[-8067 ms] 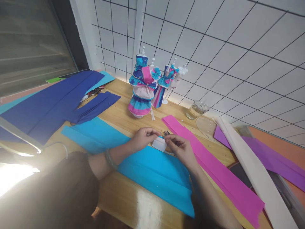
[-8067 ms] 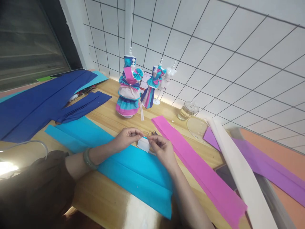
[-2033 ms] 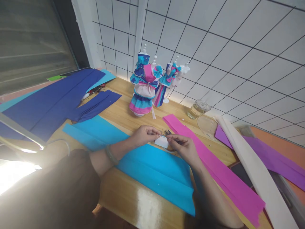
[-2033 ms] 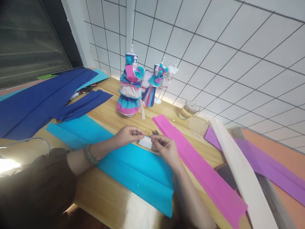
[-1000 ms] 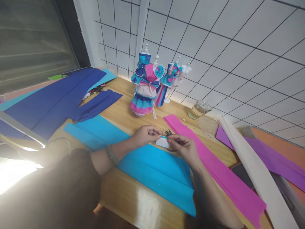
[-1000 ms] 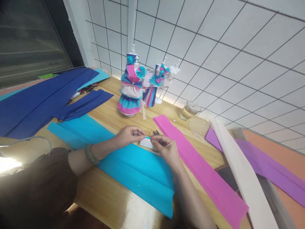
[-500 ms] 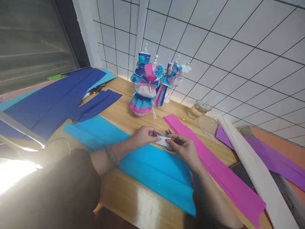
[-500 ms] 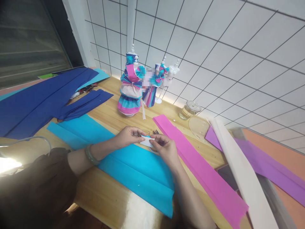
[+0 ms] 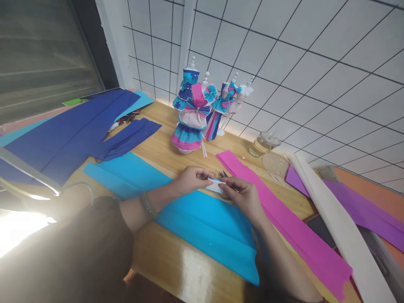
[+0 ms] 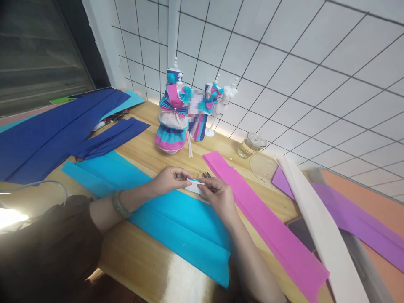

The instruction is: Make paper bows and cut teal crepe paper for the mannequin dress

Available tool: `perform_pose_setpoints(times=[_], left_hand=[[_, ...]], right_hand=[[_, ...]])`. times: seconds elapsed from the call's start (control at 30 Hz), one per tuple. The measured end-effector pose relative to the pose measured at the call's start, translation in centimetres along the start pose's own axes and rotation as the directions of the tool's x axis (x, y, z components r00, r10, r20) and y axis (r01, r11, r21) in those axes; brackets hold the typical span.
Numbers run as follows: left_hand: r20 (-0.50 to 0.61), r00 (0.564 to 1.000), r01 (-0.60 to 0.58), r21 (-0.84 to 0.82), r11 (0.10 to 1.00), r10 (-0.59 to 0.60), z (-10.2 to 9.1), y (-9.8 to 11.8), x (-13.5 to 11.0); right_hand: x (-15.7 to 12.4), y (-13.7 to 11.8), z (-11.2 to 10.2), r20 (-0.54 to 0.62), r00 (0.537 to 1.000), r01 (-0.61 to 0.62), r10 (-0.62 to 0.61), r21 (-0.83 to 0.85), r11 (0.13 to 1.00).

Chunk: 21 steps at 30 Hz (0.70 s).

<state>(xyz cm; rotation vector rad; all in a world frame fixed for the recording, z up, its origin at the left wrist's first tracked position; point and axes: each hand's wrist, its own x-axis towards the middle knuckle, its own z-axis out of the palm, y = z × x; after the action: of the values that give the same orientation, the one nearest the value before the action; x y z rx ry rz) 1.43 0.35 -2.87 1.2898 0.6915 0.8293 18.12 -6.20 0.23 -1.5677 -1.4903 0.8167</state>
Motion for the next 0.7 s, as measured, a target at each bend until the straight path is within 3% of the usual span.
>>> perform_pose_setpoints(times=[0.13, 0.4, 0.57, 0.7], left_hand=[[-0.007, 1.0, -0.016, 0.005, 1.0, 0.016, -0.03, -0.1, -0.05], [-0.057, 0.995, -0.067, 0.155, 0.986, 0.077, 0.03, -0.52, -0.09], [-0.031, 0.993, -0.105, 0.194, 0.975, 0.113, 0.0, -0.46, -0.1], [-0.006, 0.996, -0.092, 0.162, 0.983, 0.094, -0.06, -0.4, -0.13]], right_hand=[[0.05, -0.06, -0.05, -0.017, 0.999, 0.046, -0.047, -0.077, 0.996], [-0.03, -0.39, -0.14, 0.012, 0.996, 0.084, -0.083, -0.086, 0.993], [-0.07, -0.78, -0.27, 0.035, 0.995, 0.099, -0.097, -0.082, 0.992], [-0.05, -0.6, -0.27, 0.071, 0.997, 0.023, -0.023, 0.005, 1.0]])
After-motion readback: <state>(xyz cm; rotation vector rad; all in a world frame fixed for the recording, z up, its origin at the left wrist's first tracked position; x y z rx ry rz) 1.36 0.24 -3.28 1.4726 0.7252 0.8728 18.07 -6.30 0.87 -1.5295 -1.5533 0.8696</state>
